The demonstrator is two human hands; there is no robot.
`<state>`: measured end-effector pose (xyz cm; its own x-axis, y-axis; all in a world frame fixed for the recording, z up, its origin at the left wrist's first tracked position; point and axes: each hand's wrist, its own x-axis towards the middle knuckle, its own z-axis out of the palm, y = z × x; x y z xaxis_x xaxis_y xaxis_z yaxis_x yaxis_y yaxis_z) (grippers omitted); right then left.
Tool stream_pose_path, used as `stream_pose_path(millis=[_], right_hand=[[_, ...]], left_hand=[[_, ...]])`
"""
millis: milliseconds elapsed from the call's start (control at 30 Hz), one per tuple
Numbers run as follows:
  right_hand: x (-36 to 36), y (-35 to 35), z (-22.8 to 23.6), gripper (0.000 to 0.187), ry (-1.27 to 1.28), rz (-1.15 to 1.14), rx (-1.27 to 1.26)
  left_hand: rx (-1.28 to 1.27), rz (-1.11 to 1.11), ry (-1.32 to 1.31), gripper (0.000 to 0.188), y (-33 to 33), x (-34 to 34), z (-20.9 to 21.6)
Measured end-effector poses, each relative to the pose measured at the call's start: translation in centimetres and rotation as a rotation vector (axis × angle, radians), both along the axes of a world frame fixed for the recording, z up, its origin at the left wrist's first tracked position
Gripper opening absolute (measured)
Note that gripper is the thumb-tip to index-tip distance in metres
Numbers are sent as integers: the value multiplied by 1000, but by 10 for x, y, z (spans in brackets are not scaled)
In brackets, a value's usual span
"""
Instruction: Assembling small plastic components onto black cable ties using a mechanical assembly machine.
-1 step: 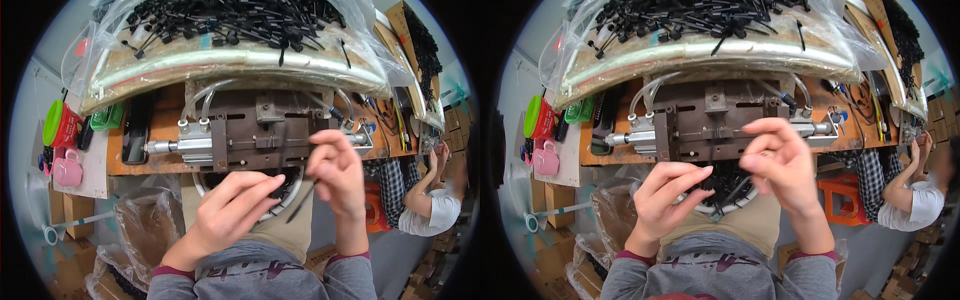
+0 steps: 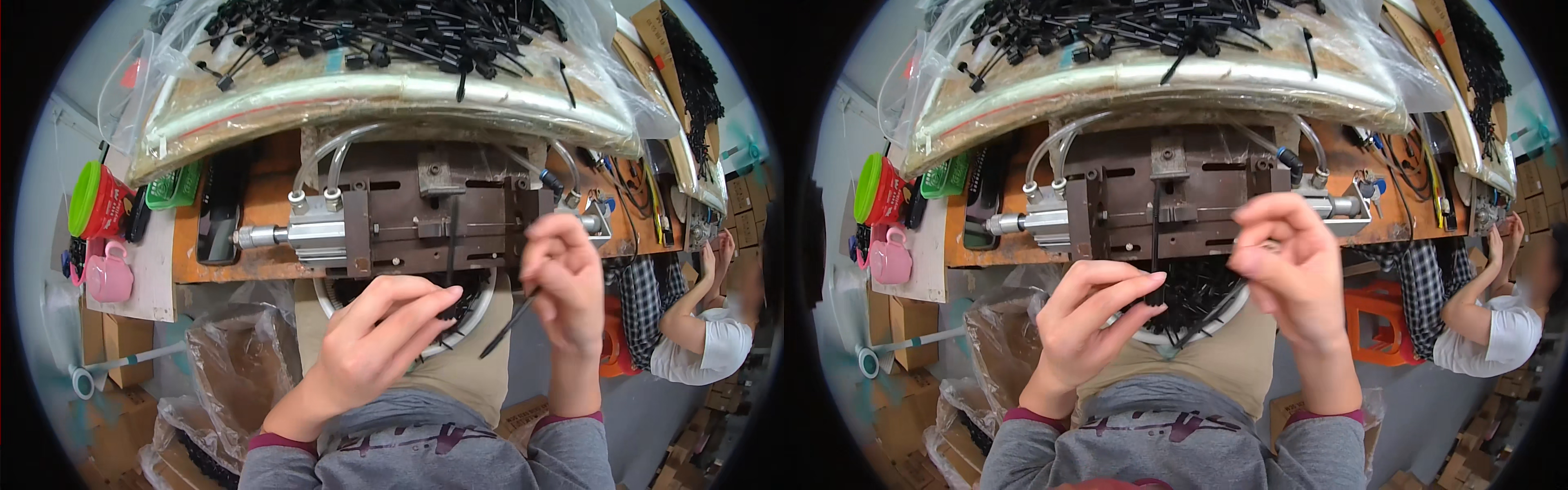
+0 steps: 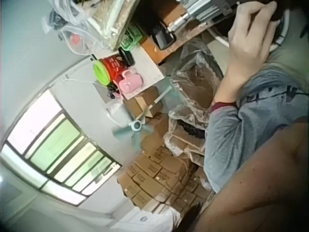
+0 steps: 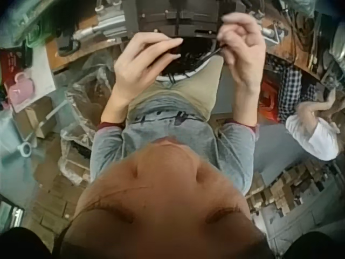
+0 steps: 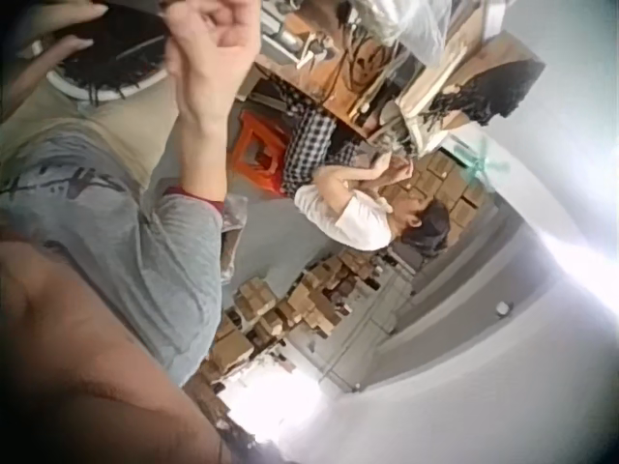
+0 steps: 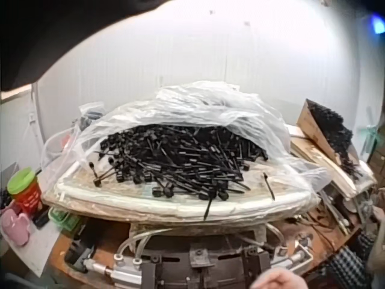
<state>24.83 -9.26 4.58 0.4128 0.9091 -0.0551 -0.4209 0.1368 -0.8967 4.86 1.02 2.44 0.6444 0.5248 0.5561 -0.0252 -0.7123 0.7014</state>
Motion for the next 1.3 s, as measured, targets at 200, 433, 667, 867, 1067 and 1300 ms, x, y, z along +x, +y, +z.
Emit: stream_pose_path(millis=[200,433,667,867,1067,1300], right_hand=[[3,-16,-12,20,-117,-150,224],[-3,-21,0,42,-250,-212,159],[-5,-26,-6,33,-308,-245,124],[-13,-15,-21,35,-1156,-213,34],[-27,1,-49,29,-1550,-96,-7],[-35,18,-47,25,-1696,-66,-14]], left_hand=[[260,81,229,29,-3,19,-32],[337,133,326,25,2,30,-31],[327,124,350,27,5,28,-28],[221,-15,312,29,15,25,10],[496,248,21,13,78,83,69],[548,290,352,15,116,121,95]])
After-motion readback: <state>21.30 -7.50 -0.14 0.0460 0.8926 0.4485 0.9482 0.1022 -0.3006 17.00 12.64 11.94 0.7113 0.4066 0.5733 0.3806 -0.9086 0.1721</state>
